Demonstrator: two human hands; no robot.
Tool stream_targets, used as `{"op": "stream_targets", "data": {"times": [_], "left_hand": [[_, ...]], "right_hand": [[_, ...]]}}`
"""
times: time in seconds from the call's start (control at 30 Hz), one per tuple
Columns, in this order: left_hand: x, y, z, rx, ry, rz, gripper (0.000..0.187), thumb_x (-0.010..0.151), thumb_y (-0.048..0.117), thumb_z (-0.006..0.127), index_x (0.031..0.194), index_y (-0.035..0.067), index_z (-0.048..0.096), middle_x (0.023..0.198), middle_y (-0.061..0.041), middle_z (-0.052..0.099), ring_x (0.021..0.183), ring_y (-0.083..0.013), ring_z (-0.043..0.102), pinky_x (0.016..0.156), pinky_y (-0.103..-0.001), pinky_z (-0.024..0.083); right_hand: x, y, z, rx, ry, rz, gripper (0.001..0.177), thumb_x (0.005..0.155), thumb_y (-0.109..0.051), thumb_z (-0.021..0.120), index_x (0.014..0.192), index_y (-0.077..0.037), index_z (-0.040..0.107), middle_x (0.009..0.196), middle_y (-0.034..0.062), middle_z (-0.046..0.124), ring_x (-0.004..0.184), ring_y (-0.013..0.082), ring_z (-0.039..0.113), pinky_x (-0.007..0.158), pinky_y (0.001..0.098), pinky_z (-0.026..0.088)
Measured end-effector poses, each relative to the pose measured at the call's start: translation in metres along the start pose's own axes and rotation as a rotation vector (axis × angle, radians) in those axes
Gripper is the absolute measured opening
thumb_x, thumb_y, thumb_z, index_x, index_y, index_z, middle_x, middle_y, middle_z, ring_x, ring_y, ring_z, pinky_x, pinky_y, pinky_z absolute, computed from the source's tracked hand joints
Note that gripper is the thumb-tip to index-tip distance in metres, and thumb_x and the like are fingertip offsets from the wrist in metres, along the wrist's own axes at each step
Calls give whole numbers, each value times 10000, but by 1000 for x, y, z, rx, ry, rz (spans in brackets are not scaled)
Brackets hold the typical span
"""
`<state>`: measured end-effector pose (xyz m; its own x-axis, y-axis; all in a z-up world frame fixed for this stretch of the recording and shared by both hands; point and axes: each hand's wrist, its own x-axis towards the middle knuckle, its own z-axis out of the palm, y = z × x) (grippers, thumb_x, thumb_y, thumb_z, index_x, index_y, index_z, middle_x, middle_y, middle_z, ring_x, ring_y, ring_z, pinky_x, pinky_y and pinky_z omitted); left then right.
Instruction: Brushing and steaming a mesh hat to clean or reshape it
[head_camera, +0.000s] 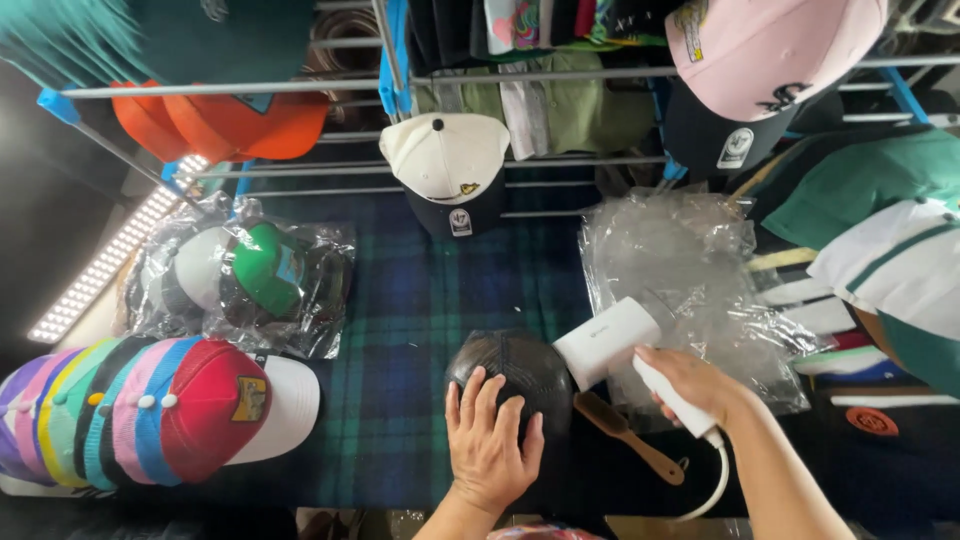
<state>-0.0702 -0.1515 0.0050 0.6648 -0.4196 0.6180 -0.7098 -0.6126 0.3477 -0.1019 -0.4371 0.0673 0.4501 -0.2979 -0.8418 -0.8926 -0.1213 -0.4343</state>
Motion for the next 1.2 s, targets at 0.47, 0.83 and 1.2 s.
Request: {"op": "stream_targets", "data": {"times": [0.47, 0.83, 1.2], "left_hand": [[-8, 5, 2, -81, 18, -65, 313, 920, 353, 656, 1104, 105, 607, 1234, -130, 664, 1296, -395, 588, 1130, -613, 363], [-13, -4, 12, -48, 116, -24, 643, 961, 374, 602, 1471, 32, 411, 1487, -280, 518, 1387, -394, 551, 1171, -603, 391], [-13, -4, 5, -46, 18, 12, 657, 939, 296, 560, 1529, 80, 369, 1518, -225, 514, 1399, -398, 552, 1189, -600, 349]], "right_hand": [[-70, 81, 77, -583, 740, -871, 469, 844, -283, 693, 1308, -239, 642, 1193, 94, 676, 986, 328, 709, 812, 413, 579], [-115, 6, 83, -722, 550, -721, 369, 904, -498, 645, 1207, -293, 601, 1091, -38, 752, 832, 336, 765, 620, 515, 594], [-51, -88, 35, -592, 287, -411, 569, 1005, -563, 409, 1376, -165, 577, 1004, 61, 787, 702, 149, 713, 601, 272, 562]]}}
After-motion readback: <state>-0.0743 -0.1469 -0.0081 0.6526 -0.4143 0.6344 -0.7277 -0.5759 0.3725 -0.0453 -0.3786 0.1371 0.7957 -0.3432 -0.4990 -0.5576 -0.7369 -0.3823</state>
